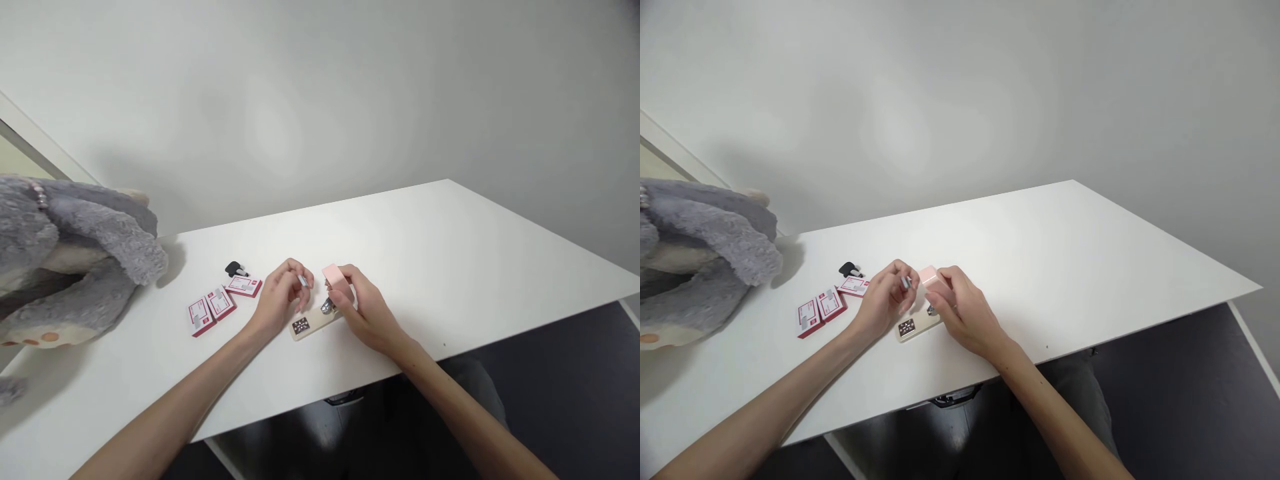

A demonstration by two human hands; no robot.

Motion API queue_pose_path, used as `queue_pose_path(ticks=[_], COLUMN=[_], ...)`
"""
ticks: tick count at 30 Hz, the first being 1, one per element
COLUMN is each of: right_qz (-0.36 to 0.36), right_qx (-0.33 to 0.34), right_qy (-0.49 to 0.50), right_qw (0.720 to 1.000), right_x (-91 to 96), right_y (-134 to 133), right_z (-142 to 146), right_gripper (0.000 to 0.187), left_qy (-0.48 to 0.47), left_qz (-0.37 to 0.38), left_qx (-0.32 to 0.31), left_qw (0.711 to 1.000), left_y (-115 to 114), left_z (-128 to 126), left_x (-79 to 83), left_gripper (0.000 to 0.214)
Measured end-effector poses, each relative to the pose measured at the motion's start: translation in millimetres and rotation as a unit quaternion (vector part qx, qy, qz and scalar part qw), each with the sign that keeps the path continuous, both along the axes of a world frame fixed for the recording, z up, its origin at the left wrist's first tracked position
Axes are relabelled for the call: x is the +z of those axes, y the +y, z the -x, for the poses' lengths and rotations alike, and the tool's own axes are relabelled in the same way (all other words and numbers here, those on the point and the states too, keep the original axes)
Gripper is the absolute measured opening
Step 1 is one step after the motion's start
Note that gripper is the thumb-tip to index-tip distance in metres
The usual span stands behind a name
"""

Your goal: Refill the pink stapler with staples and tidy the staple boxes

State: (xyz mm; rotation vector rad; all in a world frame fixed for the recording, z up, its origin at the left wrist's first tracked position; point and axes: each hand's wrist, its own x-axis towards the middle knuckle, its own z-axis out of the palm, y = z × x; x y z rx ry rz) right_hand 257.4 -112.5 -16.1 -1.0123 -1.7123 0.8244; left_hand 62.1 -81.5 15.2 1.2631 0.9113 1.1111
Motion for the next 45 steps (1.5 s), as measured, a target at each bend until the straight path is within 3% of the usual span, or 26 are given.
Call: queue_pose_path(ticks=[3,7,21,29,32,35,41,45], right_qz=[-0.006,-0.025,-0.055,-0.099,-0.129,-0.129,-0.053,-0.016], right_qx=[-0.029,-0.058,-0.123,-0.125,-0.135,-0.136,-0.083,-0.015], right_qy=[-0.005,-0.019,-0.044,-0.136,-0.178,-0.203,-0.189,-0.119], right_qw=[1.000,0.998,0.990,0.978,0.966,0.961,0.977,0.993], right_x=[-1.1,-0.5,-2.8,-10.8,-15.9,-17.6,-10.7,-6.5], right_y=[0,1,6,8,12,22,65,101], right_z=[0,2,4,7,12,17,46,82], right_gripper=[0.024,0.024,0.028,0.046,0.048,0.049,0.053,0.057], left_qy=[-0.132,-0.184,-0.183,-0.143,-0.125,-0.138,-0.154,-0.176], left_qz=[0.124,0.179,0.160,0.145,0.142,0.179,0.251,0.256], left_qx=[-0.009,-0.034,-0.010,-0.024,-0.068,-0.148,-0.289,-0.279], left_qw=[0.983,0.966,0.970,0.979,0.980,0.963,0.911,0.909], left_y=[9,12,9,3,-1,-5,-14,-15], left_z=[6,12,11,5,2,2,2,3], left_x=[0.3,-1.4,-0.1,-1.5,-4.2,-6.7,-4.4,-5.2], left_gripper=[0.012,0.020,0.030,0.038,0.044,0.050,0.048,0.050])
